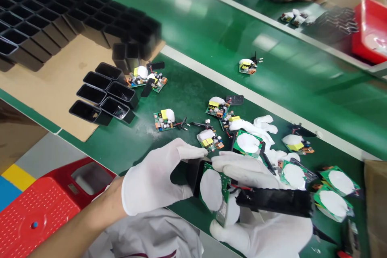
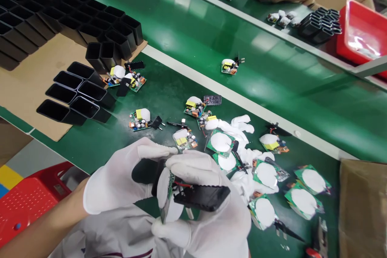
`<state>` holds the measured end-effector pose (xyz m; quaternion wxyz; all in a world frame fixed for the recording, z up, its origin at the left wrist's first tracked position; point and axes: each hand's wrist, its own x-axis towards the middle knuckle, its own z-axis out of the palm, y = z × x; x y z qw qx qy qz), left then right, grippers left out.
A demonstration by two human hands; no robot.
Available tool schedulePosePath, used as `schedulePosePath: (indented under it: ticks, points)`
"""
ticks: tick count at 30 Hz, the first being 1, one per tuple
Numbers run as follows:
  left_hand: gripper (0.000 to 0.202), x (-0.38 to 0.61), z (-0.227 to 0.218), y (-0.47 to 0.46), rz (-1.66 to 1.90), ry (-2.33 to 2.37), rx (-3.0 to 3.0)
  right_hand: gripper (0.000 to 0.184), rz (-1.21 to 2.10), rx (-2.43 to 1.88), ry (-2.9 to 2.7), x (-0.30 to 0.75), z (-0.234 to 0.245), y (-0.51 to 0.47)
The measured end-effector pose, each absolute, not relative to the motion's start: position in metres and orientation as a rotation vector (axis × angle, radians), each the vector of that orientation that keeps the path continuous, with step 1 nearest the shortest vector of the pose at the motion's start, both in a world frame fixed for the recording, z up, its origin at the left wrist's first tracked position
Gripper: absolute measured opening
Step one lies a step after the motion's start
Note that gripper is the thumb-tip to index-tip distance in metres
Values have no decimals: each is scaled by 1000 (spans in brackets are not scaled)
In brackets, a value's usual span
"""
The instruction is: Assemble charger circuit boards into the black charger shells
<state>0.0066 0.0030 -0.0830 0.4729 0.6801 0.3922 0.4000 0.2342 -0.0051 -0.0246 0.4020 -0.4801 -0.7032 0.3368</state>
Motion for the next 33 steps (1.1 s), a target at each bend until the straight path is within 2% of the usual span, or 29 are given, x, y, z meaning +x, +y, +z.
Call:
schedulePosePath:
  ticks: [4,9,16,21,27,33]
  points:
    - [83,6,-79,4,1022,919,1666,66,846,-1231,-1786,233,-24,-3]
    - [79,5,-79,4,992,953,1660,56,891,-1247,-1827,232,-20,4]
    - [77,6,-81,3,946,959,1616,72,896,-1267,-1862,238,-27,1]
    - [78,7,-80,3,971,933,1635,67,897,-1301,-1864,239,-33,-3]
    - [67,6,-78,4,972,937,1649,71,867,-1296,-1863,235,-32,-4]
    - [66,6,-72,4,967,977,1659,67,857,-1208,-1888,225,-34,0]
